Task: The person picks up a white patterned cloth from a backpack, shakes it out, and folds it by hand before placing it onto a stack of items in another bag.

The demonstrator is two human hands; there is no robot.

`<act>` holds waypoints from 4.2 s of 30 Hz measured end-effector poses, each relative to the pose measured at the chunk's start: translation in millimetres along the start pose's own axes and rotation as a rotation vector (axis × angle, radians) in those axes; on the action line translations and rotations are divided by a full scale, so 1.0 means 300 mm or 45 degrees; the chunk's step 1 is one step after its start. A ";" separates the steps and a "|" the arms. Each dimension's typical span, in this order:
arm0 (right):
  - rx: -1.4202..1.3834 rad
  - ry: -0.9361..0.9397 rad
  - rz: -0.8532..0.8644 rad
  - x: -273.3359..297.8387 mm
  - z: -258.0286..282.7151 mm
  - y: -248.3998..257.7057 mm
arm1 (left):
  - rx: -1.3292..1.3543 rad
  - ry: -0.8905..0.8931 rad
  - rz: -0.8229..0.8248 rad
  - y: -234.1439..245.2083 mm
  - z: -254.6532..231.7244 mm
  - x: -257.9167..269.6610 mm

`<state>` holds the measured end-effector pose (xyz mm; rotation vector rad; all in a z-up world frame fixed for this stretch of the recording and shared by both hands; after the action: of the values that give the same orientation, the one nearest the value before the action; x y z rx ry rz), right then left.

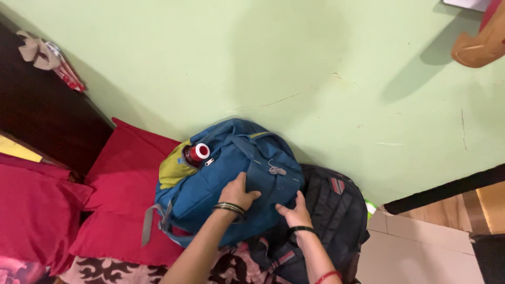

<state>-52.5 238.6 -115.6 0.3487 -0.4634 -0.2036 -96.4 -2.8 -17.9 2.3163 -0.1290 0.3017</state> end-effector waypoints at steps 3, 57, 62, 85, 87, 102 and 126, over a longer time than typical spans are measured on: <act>-0.251 -0.087 0.040 -0.045 -0.058 -0.038 | -0.020 0.009 0.021 0.064 0.001 0.028; 0.081 -0.353 0.075 0.212 -0.231 -0.212 | 0.434 0.307 -0.325 0.233 0.251 0.464; -0.178 -0.042 0.125 0.240 -0.097 -0.279 | 0.516 0.307 -0.509 0.347 0.286 0.570; -0.658 0.401 0.655 0.958 0.896 -0.316 | 1.448 -0.135 -1.117 0.828 0.267 1.078; -0.647 0.428 0.735 1.037 0.905 -0.370 | 1.385 -0.099 -1.230 0.861 0.317 1.194; -0.447 0.554 1.590 1.776 0.958 -0.757 | 1.312 -0.019 -2.076 0.886 0.537 2.104; 0.133 0.478 2.926 3.363 0.343 -0.937 | 0.503 0.441 -3.264 0.341 0.325 3.651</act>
<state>751.2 -321.1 269.7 -0.2059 -0.2630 2.0832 960.5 -143.9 269.2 0.9713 2.7295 -0.6397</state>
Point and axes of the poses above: each hand's wrist, its own x-axis away from the middle knuckle, its own y-axis out of the back of the hand, z = x × y, the point moved 10 cm from there along -x, towards the middle knuckle, and after that the axes turned 1 degree about -z, right-handed, at the moved point
